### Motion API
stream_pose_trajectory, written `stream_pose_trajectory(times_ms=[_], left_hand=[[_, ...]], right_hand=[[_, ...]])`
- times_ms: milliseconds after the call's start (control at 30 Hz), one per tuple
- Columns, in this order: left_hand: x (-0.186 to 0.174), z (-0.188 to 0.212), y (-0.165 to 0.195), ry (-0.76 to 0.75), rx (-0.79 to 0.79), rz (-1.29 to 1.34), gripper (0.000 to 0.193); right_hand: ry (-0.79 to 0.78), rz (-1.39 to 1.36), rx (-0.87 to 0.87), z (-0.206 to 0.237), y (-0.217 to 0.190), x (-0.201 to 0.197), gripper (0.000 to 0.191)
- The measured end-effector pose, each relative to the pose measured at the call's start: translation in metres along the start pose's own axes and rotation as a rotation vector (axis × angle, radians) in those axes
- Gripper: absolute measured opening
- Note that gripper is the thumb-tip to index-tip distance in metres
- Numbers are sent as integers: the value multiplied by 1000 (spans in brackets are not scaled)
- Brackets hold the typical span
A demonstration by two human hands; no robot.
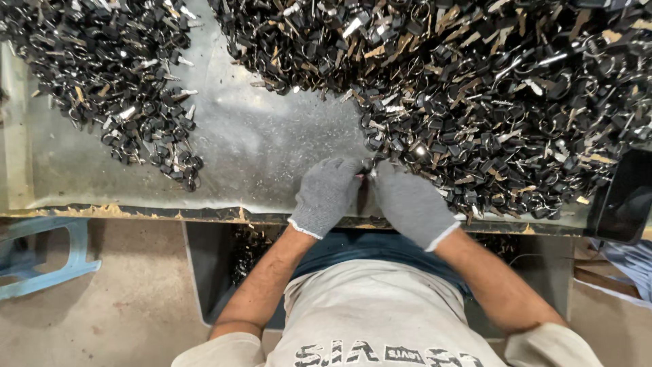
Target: The person, wearing gray gloves, picks small black metal parts one at a time from a large pile on a metal table, briefly handles each part, and drops it into a bin below the table edge. The person repeats this pick-and-drop cycle continuously across the episode.
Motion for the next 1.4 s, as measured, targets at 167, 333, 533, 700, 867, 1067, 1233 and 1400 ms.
stream_pose_trajectory(times_ms=[167,333,533,700,867,1067,1233,1400], left_hand=[[-3,3,-2,72,56,4,24],[5,8,3,61,142,-60,30],[-7,9,0,96,45,13,34],[-3,12,1,113,94,71,42],[2,11,4,93,167,11,40],[-6,10,-8,7,-65,58,27],[-18,14,8,95,-9,-72,33],[-30,11,8,165,-22,-28,29]], right_hand=[[131,-40,-28,0,-4,-7,27],[123,121,9,-1,-15,-1,22],[164,67,-50,0,-10,-16,25],[203,287,-60,11,-23,11,19],[-30,93,3,-2,-17,16,19],[57,-342,-164,-13,-12,-12,25],[235,20,-118,14,-10,12,27],[39,103,-14,15,4,22,38]])
Point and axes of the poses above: each hand's wrist, its own z-axis away from the middle knuckle, its own x-axis out of the palm, y = z × x, the point moved 8 cm from there along -z, towards the middle knuckle, and after that the axes turned 7 degrees about -z, right-handed, at the moved point
